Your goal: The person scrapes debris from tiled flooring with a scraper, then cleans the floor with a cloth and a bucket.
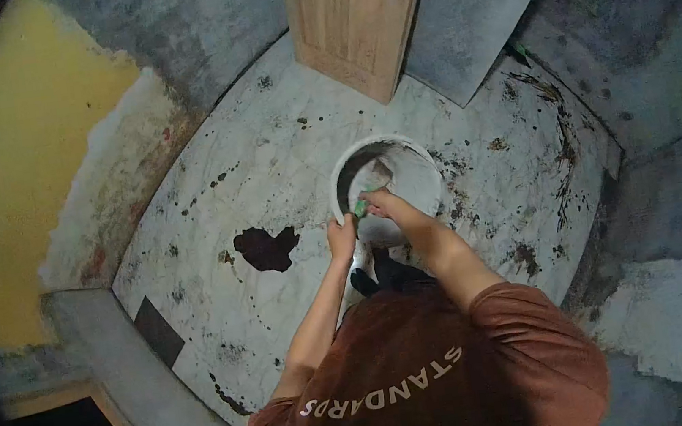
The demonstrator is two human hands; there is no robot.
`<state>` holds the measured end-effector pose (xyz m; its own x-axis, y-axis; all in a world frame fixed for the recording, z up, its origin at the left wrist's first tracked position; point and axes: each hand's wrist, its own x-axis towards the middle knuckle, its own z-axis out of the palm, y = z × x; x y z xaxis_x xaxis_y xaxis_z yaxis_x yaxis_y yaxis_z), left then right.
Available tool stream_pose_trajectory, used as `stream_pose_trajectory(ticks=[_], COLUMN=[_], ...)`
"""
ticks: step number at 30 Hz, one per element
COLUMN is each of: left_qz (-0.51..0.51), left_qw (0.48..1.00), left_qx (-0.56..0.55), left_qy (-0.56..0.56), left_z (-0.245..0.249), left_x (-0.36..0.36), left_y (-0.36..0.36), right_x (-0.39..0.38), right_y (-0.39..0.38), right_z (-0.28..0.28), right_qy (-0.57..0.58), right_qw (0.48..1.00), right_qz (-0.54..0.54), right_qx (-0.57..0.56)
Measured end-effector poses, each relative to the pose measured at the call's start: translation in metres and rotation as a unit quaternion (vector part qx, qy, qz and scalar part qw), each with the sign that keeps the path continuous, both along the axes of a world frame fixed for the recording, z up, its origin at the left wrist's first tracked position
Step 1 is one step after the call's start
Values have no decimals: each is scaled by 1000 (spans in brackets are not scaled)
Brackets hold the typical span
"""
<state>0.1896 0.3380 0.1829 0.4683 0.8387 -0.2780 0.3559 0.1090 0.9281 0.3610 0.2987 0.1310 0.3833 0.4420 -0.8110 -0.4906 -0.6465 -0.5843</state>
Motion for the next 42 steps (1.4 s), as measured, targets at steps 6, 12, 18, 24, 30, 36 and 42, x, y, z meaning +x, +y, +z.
stream_pose_trajectory(ticks=[6,12,18,24,30,36,42], left_qz=[-34,9,120,142,108,96,54], left_qw=[999,999,989,962,948,950,967], left_qx=[-33,-42,-36,-139,-226,-260,-220], left_qy=[12,24,-84,-187,-198,-143,-117], left_z=[-56,-50,-47,23,-13,16,-3], left_x=[13,32,66,67,93,117,185], left_y=[10,45,111,113,91,34,-28], right_x=[13,-53,-72,-54,-38,2,50], right_y=[-74,-110,-141,-112,-96,-166,-242], right_z=[67,167,148,182,102,111,166], right_qy=[-166,-486,-529,-546,-136,-126,-435], right_qw=[985,742,731,822,946,967,895], right_qz=[35,424,398,31,-138,-101,-52], right_qx=[37,-184,-166,159,261,195,81])
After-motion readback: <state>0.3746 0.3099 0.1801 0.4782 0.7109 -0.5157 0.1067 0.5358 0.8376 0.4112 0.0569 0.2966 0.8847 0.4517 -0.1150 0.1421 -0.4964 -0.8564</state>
